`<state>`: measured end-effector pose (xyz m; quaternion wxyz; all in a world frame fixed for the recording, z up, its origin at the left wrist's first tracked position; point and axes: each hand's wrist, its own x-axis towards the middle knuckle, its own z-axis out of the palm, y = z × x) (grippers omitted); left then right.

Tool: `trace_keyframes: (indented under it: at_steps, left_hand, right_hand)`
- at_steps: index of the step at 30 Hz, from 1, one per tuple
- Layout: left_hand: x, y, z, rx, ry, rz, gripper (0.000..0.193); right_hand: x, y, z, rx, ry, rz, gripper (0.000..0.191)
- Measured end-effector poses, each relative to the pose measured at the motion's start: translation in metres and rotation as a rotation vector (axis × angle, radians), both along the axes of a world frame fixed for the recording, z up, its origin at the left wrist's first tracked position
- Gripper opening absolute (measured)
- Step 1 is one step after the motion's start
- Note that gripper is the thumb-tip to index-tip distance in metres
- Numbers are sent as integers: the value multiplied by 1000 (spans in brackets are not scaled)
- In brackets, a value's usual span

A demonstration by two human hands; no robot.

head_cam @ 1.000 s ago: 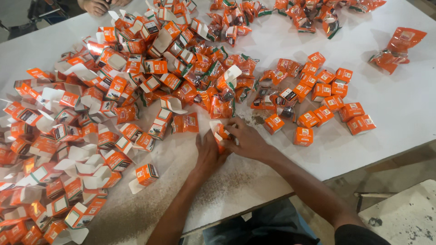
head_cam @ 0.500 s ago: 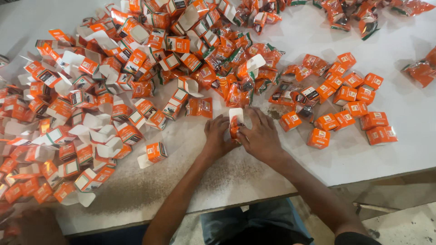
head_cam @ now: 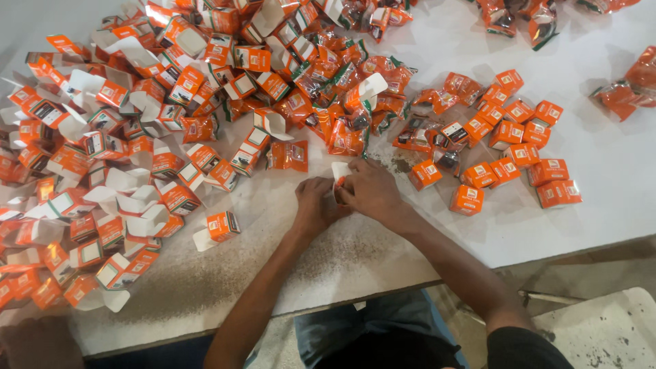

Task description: The person picks small orange product boxes from a pile on the table, opens a small plastic bag, and inserts a box into it, pressing the bag closed, repeating this with one item at a time and occasionally gathering more boxes toward themselves. A second person at the left of the table handles boxes as well.

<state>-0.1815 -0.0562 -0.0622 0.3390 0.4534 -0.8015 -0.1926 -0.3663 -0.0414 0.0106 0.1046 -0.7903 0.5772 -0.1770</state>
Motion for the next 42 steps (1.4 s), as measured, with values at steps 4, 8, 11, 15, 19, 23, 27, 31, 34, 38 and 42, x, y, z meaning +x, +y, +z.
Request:
trace_keyframes:
  at_steps: [4, 8, 11, 15, 19, 23, 27, 31, 34, 38, 42]
  left_hand:
    - [-3, -4, 6, 180, 153, 54, 60]
    - [-2, 1, 7, 80, 43, 72, 60]
    - [0, 5, 8, -33, 65, 50, 58]
    - [3, 13, 15, -52, 143, -35, 58]
    - [0, 12, 22, 38, 148, -61, 59]
    - [-4, 8, 20, 170, 391, 17, 65]
    - [0, 6, 20, 184, 496, 54, 51]
    - [8, 7, 30, 11, 220, -10, 43]
    - [10, 9, 35, -191, -29, 6, 42]
    - [13, 6, 36, -78, 46, -60, 54]
    - [18, 5, 37, 47, 188, -119, 67]
  right_hand:
    - [1, 9, -7, -113, -230, -42, 29]
    - [-8, 18, -8, -226, -153, 135, 34]
    - [-10, 21, -2, -289, -80, 187, 41]
    - [-4, 26, 8, -145, -27, 188, 47]
    - [-7, 24, 2, -57, -81, 186, 46]
    - [-11, 14, -24, -112, -589, 227, 61]
    - [-9, 6, -42, 29, -868, 130, 59]
    - [-12, 5, -40, -80, -589, 241, 56]
    - [-15, 8, -36, -69, -571, 304, 62]
    - [-13, 13, -40, -99, -525, 254, 70]
    - [-11, 14, -45, -26, -617, 153, 67]
